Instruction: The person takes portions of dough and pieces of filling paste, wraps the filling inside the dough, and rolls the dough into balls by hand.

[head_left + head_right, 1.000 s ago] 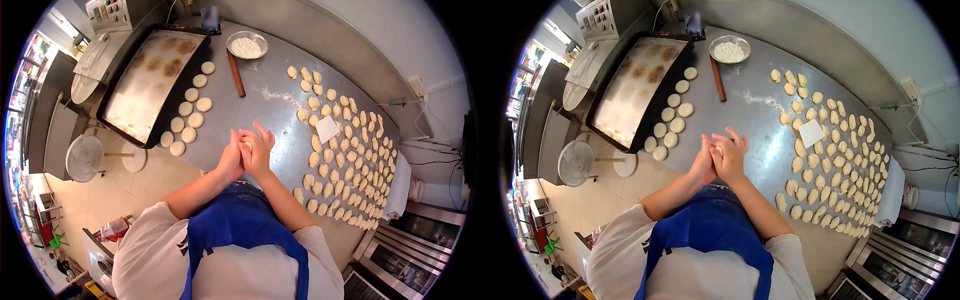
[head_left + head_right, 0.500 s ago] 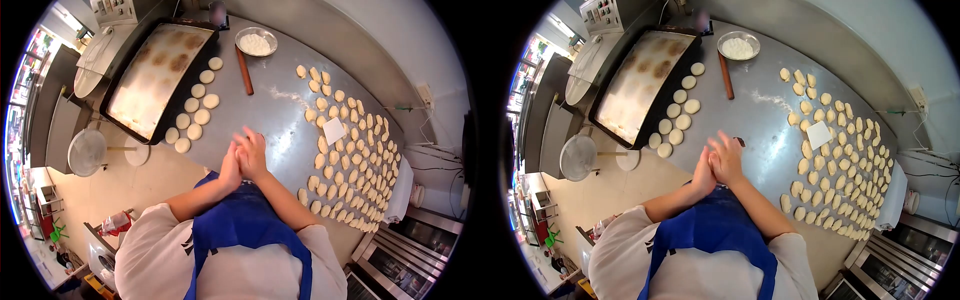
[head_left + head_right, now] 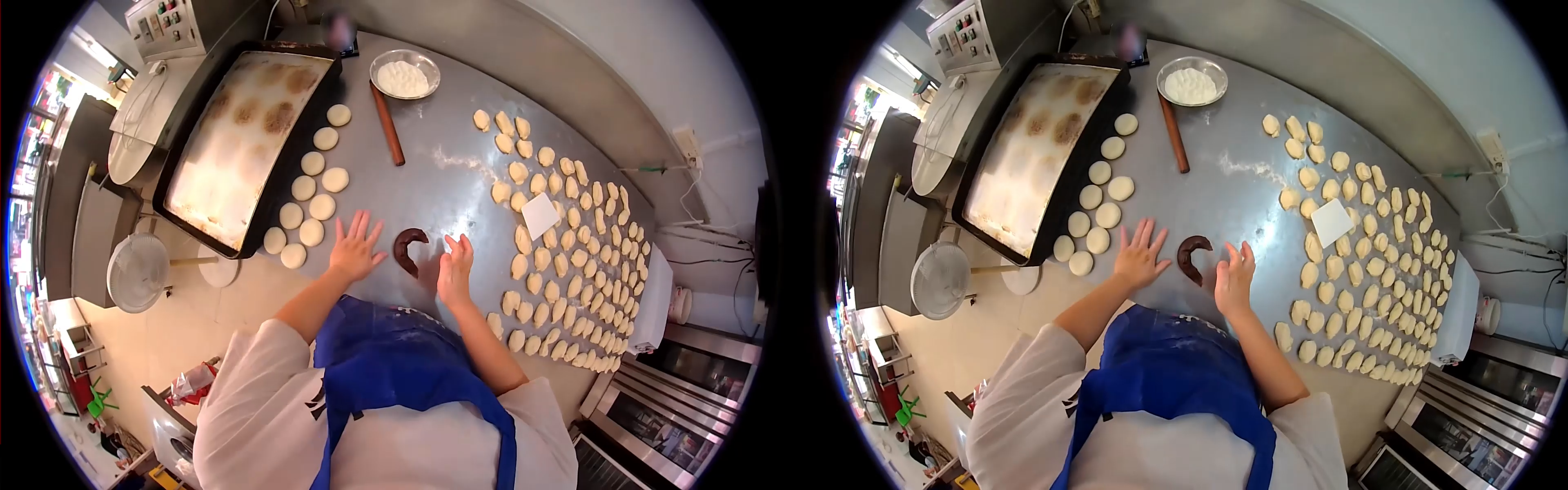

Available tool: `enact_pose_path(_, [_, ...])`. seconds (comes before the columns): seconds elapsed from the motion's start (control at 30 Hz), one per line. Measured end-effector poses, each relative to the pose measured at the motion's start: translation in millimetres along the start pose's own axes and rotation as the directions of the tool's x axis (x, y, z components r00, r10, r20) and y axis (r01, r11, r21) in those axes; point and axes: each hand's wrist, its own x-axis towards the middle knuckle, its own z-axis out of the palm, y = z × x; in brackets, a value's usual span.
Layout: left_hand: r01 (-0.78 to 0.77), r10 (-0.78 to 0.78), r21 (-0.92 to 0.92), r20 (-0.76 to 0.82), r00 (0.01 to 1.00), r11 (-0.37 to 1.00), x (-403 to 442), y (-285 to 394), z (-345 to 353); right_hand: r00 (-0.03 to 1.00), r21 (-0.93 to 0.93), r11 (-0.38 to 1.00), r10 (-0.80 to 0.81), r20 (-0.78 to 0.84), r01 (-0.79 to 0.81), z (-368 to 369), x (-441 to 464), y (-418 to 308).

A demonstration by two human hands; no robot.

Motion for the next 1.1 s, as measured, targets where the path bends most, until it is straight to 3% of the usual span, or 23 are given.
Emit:
enact_pose_path(0.07, [-0.041,0.040,-0.036,-0.045,0.998,0.998,4,0,-5,0.998,-0.017,0.998,-0.055,-0.001,0.055,-4,-4,-5])
enact_pose_path(0.17, [0.164,-0.188,-0.235,-0.084,0.979,0.958,14,-11,14,0.996,0.000,0.996,-0.092,-0.005,0.092,-10,6,-14])
enact_pose_path(0.27, [0.016,-0.015,-0.038,0.026,1.000,0.999,11,-27,-13,0.998,-0.011,0.998,-0.054,-0.016,0.054,-9,-5,-5])
enact_pose_path(0.37, [-0.109,0.109,0.003,-0.037,0.993,0.994,18,-36,4,0.999,-0.045,0.998,-0.036,0.001,0.036,-17,-3,12])
enact_pose_path(0.47, [0.006,-0.008,-0.025,-0.078,0.997,1.000,16,-25,3,0.999,-0.202,0.979,-0.047,-0.022,0.042,-40,-17,50])
enact_pose_path(0.5, [0.058,-0.062,-0.048,-0.081,0.995,0.997,12,-17,-10,0.998,-0.335,0.942,-0.013,-0.062,-0.009,-51,-28,63])
enact_pose_path(0.63, [-0.011,0.002,-0.092,-0.105,0.994,0.996,4,-22,-8,0.984,-0.657,0.739,0.045,-0.173,-0.150,-97,-56,93])
enact_pose_path(0.7, [-0.112,0.090,-0.119,-0.179,0.980,0.986,4,-30,10,0.989,-0.629,0.764,0.115,-0.091,-0.146,-105,-68,110])
enact_pose_path(0.8, [-0.055,0.037,-0.221,-0.084,0.996,0.974,-24,-35,7,0.988,-0.606,0.782,0.145,-0.044,-0.142,-113,-78,123])
enact_pose_path(0.9, [0.297,-0.279,-0.383,0.102,0.955,0.875,-55,-39,-11,0.991,-0.606,0.786,0.135,-0.023,-0.121,-113,-90,127])
enact_pose_path(0.93, [0.374,-0.312,-0.414,0.212,0.926,0.830,-58,-47,-14,0.990,-0.587,0.798,0.137,-0.045,-0.137,-111,-95,129])
enact_pose_path(1.0, [0.520,-0.341,-0.462,0.418,0.842,0.718,-52,-60,-17,0.986,-0.558,0.813,0.138,-0.097,-0.168,-114,-96,128])
enact_pose_path(1.03, [0.498,-0.348,-0.480,0.370,0.861,0.723,-49,-62,-13,0.981,-0.571,0.797,0.150,-0.126,-0.196,-115,-95,124])
enact_pose_path(1.1, [0.503,-0.298,-0.550,0.422,0.856,0.667,-38,-60,-22,0.963,-0.552,0.791,0.247,-0.106,-0.264,-122,-90,119])
